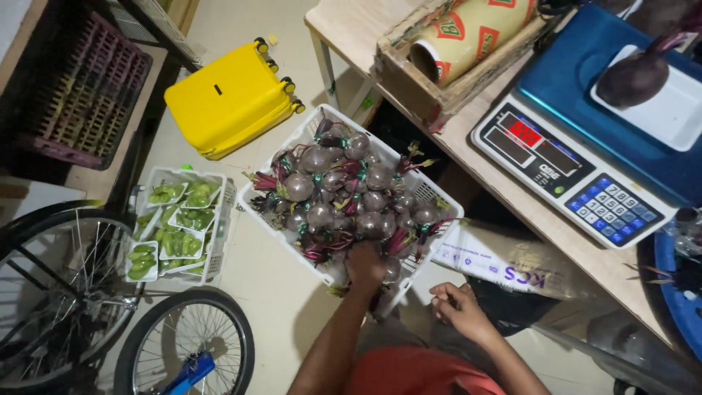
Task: Weighing individual beetroots on a digital scale and wrapping them in plastic film for packaging.
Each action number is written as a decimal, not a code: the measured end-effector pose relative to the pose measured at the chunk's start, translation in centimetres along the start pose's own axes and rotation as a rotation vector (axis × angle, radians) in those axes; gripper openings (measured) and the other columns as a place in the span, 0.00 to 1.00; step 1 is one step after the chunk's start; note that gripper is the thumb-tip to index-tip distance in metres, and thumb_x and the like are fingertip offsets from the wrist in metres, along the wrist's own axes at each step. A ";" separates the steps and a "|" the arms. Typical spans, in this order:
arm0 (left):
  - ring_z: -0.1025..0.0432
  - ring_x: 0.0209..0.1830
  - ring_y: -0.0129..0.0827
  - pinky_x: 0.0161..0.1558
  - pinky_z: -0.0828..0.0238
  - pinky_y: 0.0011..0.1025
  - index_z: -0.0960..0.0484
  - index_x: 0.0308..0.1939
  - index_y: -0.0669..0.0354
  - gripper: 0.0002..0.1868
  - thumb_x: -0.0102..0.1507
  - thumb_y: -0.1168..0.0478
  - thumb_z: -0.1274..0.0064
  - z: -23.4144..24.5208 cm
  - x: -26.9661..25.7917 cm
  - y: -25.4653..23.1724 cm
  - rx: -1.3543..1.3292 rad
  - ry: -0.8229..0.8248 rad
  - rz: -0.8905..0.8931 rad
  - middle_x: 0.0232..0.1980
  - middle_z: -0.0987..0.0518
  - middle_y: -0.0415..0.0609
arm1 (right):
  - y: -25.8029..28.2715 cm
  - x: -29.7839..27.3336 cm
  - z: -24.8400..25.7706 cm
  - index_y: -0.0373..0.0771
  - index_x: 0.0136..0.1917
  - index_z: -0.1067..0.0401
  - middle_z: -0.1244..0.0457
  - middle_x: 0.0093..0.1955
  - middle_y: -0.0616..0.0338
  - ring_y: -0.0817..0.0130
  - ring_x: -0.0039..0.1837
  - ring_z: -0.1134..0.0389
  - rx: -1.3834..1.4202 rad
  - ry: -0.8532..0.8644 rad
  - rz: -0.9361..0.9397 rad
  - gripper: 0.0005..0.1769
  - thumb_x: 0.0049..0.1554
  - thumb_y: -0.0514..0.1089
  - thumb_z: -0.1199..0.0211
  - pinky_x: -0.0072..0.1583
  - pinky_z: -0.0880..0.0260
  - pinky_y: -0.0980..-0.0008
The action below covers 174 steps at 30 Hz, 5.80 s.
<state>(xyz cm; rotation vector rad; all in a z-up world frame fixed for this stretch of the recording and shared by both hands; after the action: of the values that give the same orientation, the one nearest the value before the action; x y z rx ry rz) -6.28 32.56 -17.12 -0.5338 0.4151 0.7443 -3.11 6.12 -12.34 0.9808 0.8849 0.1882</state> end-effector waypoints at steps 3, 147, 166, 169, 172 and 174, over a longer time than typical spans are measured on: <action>0.24 0.53 0.54 0.49 0.22 0.47 0.25 0.53 0.60 0.28 0.57 0.46 0.39 0.6 4.6 3.7 -0.046 -0.222 0.063 0.53 0.22 0.59 | -2.8 -0.4 1.0 0.39 0.55 0.20 0.44 0.49 0.58 0.63 0.42 0.28 0.127 -0.064 -0.078 0.11 0.61 0.39 0.37 0.46 0.22 0.68; 0.32 0.66 0.59 0.64 0.36 0.52 0.38 0.58 0.53 0.38 0.53 0.58 0.27 19.4 18.0 14.6 -0.581 -0.259 -0.074 0.62 0.30 0.60 | 10.9 4.0 -7.9 0.36 0.63 0.28 0.31 0.59 0.38 0.34 0.58 0.28 1.140 0.180 -0.404 0.44 0.57 0.77 0.45 0.56 0.23 0.45; 0.24 0.34 0.53 0.30 0.20 0.51 0.25 0.43 0.48 0.15 0.61 0.48 0.39 9.9 -0.8 0.6 -1.777 -0.141 0.289 0.40 0.25 0.58 | 11.1 5.5 -2.8 0.37 0.62 0.27 0.30 0.59 0.44 0.41 0.59 0.28 1.336 0.022 -0.250 0.37 0.59 0.71 0.46 0.62 0.26 0.42; 0.25 0.51 0.63 0.34 0.24 0.69 0.23 0.54 0.47 0.25 0.58 0.44 0.36 7.3 0.0 -3.5 -1.665 0.015 0.267 0.55 0.26 0.60 | 9.9 5.1 0.1 0.39 0.58 0.25 0.28 0.54 0.41 0.43 0.53 0.25 1.380 -0.009 -0.229 0.37 0.57 0.74 0.45 0.56 0.22 0.44; 0.22 0.41 0.57 0.28 0.20 0.58 0.19 0.52 0.40 0.21 0.58 0.41 0.40 5.5 -2.3 -10.5 -1.744 0.322 0.271 0.48 0.20 0.52 | 9.5 2.8 4.1 0.40 0.62 0.26 0.29 0.55 0.40 0.42 0.54 0.26 1.464 -0.104 -0.231 0.40 0.54 0.75 0.41 0.55 0.21 0.48; 0.21 0.44 0.55 0.34 0.20 0.54 0.20 0.56 0.37 0.18 0.66 0.41 0.49 3.6 -3.2 -13.6 -1.772 0.420 0.173 0.50 0.19 0.54 | 8.8 0.6 7.0 0.42 0.69 0.32 0.33 0.64 0.38 0.40 0.62 0.31 1.462 -0.223 -0.270 0.47 0.51 0.78 0.41 0.62 0.27 0.51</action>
<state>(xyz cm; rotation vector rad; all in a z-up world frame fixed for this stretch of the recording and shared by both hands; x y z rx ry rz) 2.11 24.67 -8.38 -2.3610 0.0702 1.0472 4.42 6.91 -4.00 2.1308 0.8756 -0.9215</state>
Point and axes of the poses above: each hand's wrist, its own x-axis towards the middle knuckle, its own z-axis out of the back of the hand, y = z × x, the point moved 10 cm from there along x, towards the middle knuckle
